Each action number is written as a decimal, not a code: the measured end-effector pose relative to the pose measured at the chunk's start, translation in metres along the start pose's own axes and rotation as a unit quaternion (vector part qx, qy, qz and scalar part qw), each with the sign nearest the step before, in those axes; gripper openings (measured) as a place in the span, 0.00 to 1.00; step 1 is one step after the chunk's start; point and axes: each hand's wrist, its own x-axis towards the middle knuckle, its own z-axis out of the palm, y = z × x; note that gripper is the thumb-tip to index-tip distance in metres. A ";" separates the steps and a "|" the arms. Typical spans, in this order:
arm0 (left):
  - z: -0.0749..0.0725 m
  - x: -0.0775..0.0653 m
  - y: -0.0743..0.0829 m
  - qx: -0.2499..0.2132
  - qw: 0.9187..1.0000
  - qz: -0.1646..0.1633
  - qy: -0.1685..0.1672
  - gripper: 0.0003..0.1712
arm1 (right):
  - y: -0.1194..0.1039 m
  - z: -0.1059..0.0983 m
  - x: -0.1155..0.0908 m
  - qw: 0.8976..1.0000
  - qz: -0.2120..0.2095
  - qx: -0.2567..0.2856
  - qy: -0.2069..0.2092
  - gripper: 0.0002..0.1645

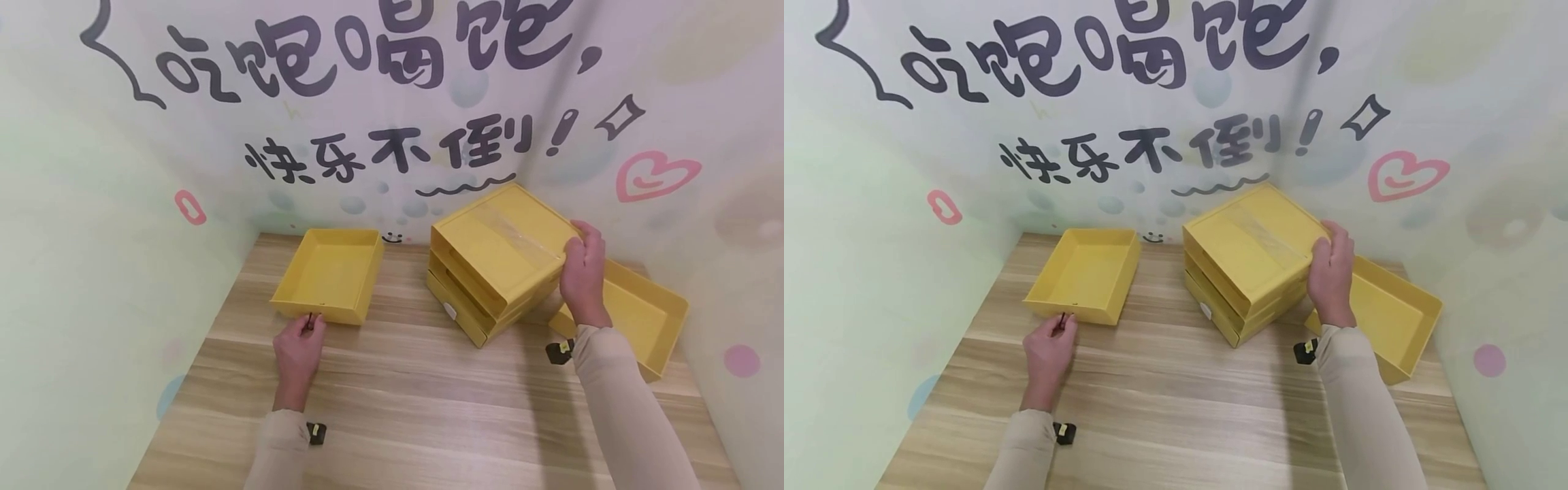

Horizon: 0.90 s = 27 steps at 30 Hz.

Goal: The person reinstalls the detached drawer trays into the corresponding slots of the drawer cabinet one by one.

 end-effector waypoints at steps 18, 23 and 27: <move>-0.004 -0.003 0.003 -0.043 0.998 0.039 -0.029 0.05 | 0.000 0.002 0.001 0.999 0.018 -0.020 0.018 0.32; -0.003 -0.005 0.004 -0.057 0.997 0.037 -0.030 0.04 | 0.000 0.003 -0.001 0.999 0.026 -0.023 0.026 0.31; -0.002 -0.006 0.003 -0.064 0.996 0.047 -0.043 0.03 | -0.001 0.004 -0.003 0.998 0.028 -0.032 0.035 0.31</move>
